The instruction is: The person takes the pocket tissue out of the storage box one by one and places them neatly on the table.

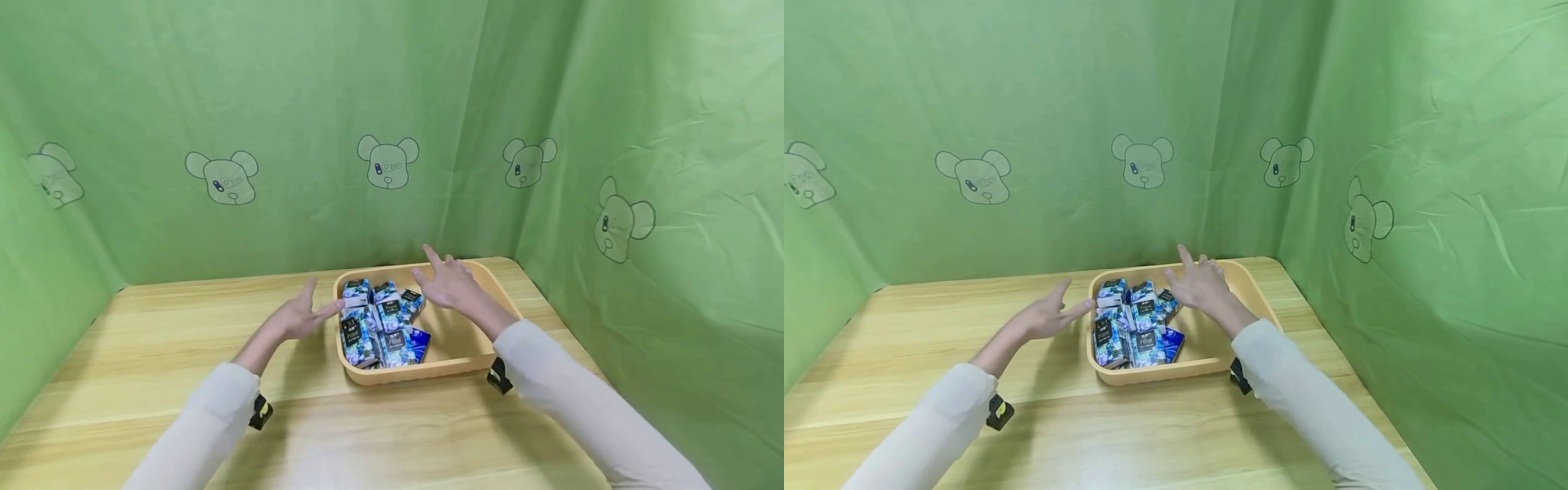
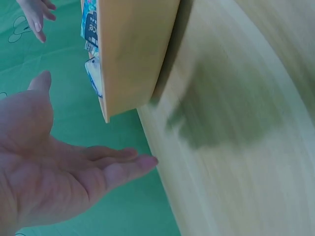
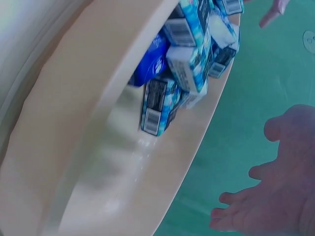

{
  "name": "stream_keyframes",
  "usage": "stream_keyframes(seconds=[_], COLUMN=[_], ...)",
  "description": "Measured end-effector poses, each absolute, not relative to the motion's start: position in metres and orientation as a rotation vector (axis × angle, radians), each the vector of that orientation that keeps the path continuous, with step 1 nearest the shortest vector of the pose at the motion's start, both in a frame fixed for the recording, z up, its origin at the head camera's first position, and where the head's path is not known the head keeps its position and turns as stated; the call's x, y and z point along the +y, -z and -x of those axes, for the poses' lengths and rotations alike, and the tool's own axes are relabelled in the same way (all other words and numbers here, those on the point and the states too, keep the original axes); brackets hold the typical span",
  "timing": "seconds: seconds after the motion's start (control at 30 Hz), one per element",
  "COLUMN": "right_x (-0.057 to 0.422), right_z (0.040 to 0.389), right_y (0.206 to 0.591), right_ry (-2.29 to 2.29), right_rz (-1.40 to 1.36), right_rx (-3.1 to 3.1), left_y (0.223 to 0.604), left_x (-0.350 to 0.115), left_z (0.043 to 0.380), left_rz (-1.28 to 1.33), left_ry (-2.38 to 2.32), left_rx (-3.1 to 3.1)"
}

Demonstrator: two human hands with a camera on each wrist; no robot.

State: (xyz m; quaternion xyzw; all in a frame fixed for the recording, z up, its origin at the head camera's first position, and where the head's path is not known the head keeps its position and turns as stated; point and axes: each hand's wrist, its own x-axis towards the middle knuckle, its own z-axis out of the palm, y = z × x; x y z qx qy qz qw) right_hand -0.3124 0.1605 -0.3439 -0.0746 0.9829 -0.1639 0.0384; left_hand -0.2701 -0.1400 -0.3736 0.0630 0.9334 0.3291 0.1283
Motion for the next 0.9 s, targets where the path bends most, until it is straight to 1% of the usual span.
stream_keyframes(seconds=[0.2, 0.47, 0.9], right_x=[0.182, 0.214, 0.257], right_z=[0.317, 0.318, 0.321], right_y=[0.343, 0.346, 0.361], right_ry=[0.539, 0.595, 0.621], right_rz=[0.162, 0.109, 0.006], right_rx=[3.012, 2.995, 2.963], left_y=[0.378, 0.382, 0.391], left_x=[-0.137, -0.131, -0.124], left_z=[0.27, 0.269, 0.272], left_rz=[-0.208, -0.091, -0.029], left_ry=[-1.021, -1.2, -1.404], left_rx=[2.665, 2.518, 2.439])
